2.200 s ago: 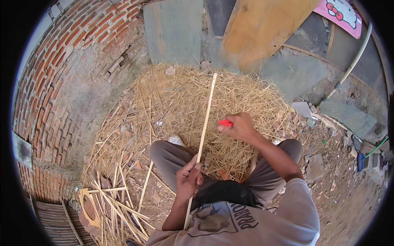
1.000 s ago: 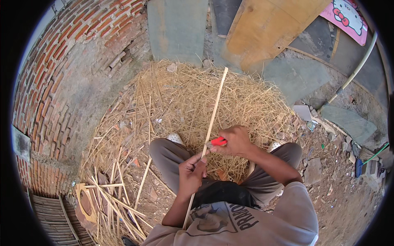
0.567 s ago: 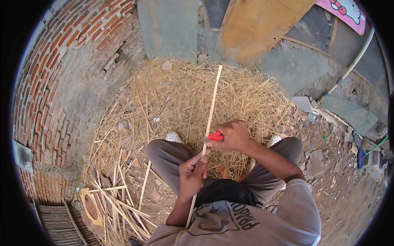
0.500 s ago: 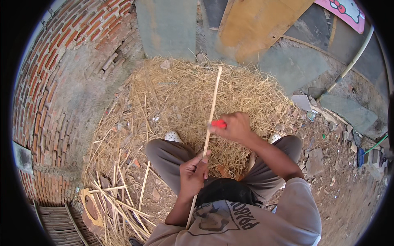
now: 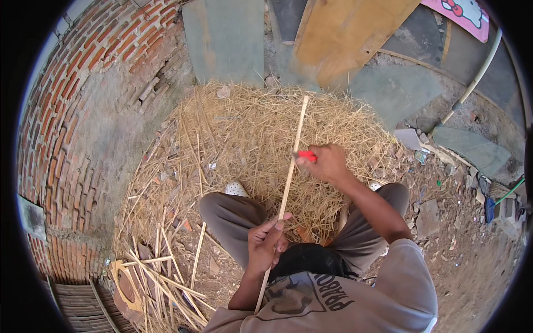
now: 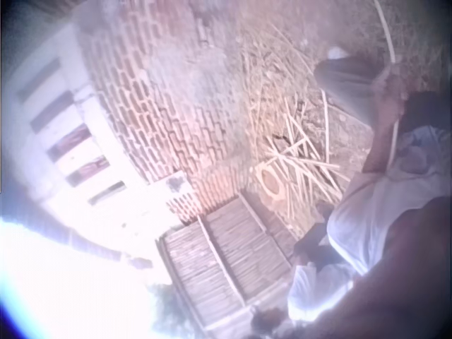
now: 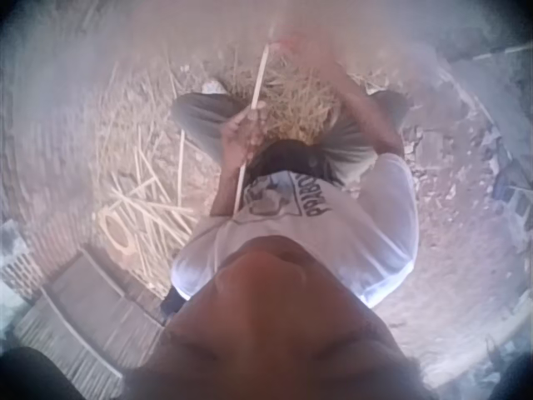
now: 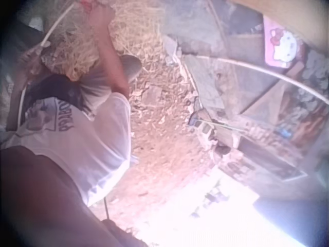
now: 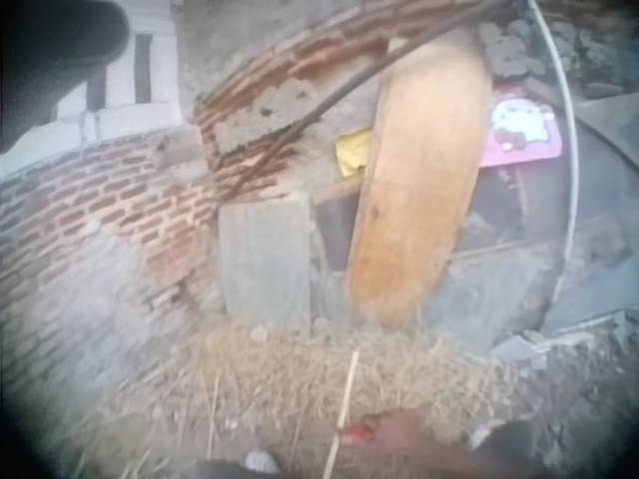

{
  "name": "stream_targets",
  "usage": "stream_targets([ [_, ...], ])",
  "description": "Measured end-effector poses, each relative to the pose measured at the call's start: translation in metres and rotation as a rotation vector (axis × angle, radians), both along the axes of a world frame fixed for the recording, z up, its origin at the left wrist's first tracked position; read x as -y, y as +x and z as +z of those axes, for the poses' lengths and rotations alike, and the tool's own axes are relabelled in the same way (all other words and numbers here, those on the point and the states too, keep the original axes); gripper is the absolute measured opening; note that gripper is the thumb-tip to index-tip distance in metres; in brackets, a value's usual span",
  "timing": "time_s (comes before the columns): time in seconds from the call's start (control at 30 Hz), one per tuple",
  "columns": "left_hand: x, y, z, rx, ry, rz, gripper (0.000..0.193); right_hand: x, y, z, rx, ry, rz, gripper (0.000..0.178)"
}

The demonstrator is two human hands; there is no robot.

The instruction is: The person sits on the ground and uses a red utility knife to shave the surface of a long, thin bamboo stick. They hold the stick with their left hand and scrape the blade along its length repeatedly to smooth it. The person then switches to a saw to cut the stick.

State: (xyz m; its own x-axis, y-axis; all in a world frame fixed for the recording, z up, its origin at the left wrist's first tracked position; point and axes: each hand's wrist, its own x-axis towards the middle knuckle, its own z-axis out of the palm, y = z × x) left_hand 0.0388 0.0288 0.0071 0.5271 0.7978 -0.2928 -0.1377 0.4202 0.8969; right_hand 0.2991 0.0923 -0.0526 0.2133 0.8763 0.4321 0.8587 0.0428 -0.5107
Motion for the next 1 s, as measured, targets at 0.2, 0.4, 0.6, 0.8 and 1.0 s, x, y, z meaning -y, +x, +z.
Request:
stream_targets([
  [0.2, -0.01, 0.006, -0.001, 0.179, -0.132, 0.049, 0.03, 0.025, -0.039, 0.008, 0.063, 0.212, 0.263, 0.067],
  [0.4, -0.009, 0.013, -0.002, 0.084, -0.153, 0.069, 0.029, 0.006, -0.015, 0.0, 0.183, 0.213, 0.111, 0.069],
  [0.6, -0.011, 0.009, -0.007, 0.037, -0.059, 0.024, 0.028, 0.002, -0.011, -0.001, 0.147, 0.231, 0.109, 0.07],
  [0.8, 0.004, 0.0, -0.001, -0.02, -0.102, -0.019, 0.027, -0.005, 0.026, -0.001, 0.185, 0.179, -0.111, 0.071],
  [1.0, 0.015, -0.015, -0.003, -0.06, -0.044, -0.097, 0.027, -0.001, 0.033, 0.003, 0.207, 0.26, -0.074, 0.07],
])
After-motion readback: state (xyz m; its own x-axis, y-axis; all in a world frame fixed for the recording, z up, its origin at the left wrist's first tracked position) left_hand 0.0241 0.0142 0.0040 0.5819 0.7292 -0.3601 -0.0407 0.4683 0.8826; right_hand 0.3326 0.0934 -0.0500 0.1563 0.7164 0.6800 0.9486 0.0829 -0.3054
